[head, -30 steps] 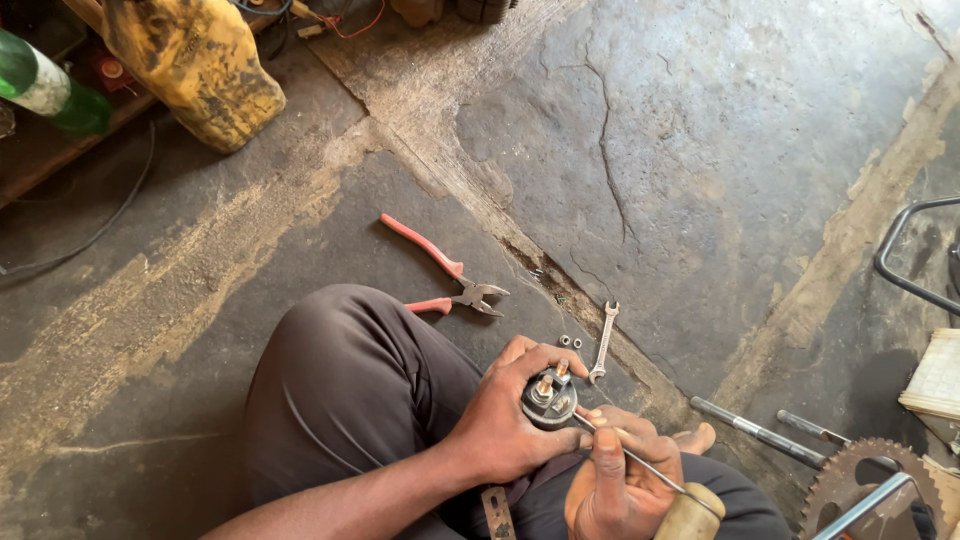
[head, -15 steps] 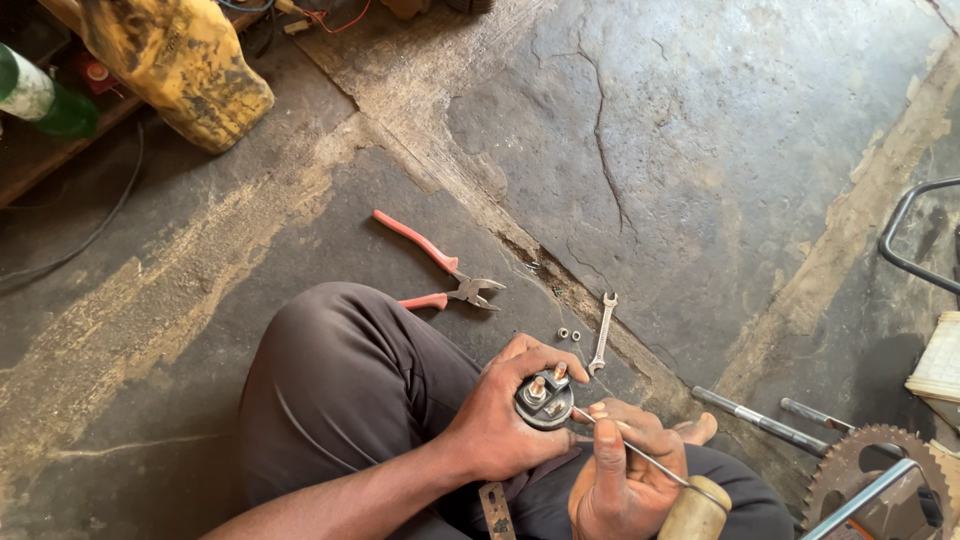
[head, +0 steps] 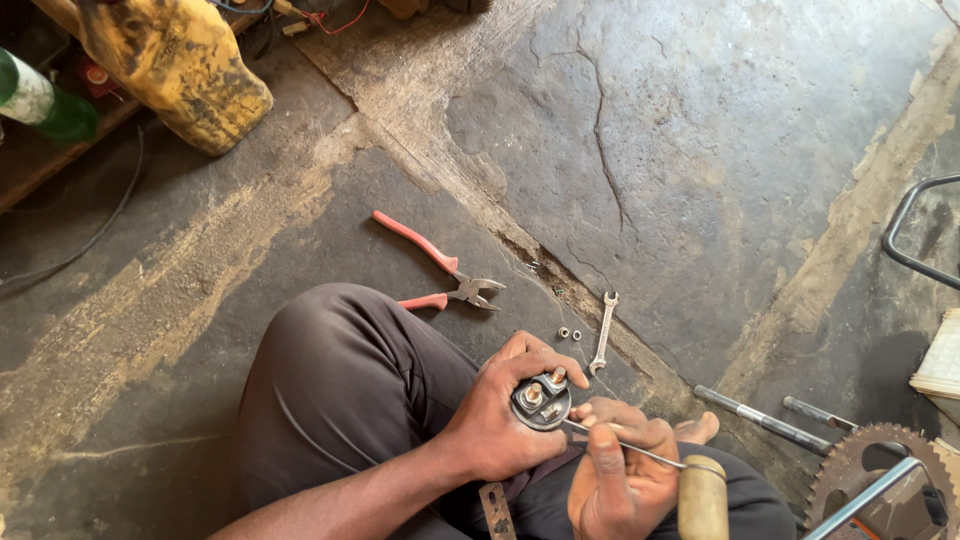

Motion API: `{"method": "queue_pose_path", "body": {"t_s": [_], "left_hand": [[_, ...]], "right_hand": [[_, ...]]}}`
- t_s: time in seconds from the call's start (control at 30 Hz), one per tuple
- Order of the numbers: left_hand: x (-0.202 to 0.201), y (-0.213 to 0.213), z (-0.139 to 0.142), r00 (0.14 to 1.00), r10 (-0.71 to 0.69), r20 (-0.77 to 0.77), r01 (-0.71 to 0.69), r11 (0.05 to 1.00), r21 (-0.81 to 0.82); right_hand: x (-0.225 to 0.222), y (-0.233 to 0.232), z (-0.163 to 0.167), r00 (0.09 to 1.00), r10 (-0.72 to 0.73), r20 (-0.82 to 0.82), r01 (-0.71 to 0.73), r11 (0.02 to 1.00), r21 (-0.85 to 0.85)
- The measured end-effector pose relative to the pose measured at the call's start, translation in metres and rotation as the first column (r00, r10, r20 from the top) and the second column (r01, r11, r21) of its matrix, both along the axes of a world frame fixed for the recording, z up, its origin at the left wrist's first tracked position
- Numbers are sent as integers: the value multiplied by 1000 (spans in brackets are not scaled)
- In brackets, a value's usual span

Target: The person sits on the workshop floor holding a small electric motor component, working it with a wooden-handled tool and then running a hacksaw blade against it. They turn the part over and continue working its surfaces while holding it against their lap.

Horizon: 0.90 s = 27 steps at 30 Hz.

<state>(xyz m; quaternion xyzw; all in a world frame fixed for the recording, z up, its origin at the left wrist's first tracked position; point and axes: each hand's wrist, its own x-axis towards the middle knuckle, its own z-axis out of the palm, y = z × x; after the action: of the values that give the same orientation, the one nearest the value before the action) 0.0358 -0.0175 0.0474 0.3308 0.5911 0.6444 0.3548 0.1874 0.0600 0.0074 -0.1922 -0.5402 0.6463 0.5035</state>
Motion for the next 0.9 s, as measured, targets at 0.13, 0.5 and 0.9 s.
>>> {"method": "queue_pose_path", "body": {"t_s": [0.13, 0.5, 0.9], "left_hand": [[0, 0, -1, 1000, -1, -9, 2, 1000, 21], [-14, 4, -10, 986, 124, 114, -125, 992, 5], [-26, 8, -31, 649, 189, 737, 214, 884, -415]], "right_hand": [[-1, 0, 1, 999, -18, -29, 18, 999, -30], [2, 20, 10, 965, -43, 259, 97, 974, -202], [-9, 12, 13, 316, -57, 947, -453, 868, 204]]}}
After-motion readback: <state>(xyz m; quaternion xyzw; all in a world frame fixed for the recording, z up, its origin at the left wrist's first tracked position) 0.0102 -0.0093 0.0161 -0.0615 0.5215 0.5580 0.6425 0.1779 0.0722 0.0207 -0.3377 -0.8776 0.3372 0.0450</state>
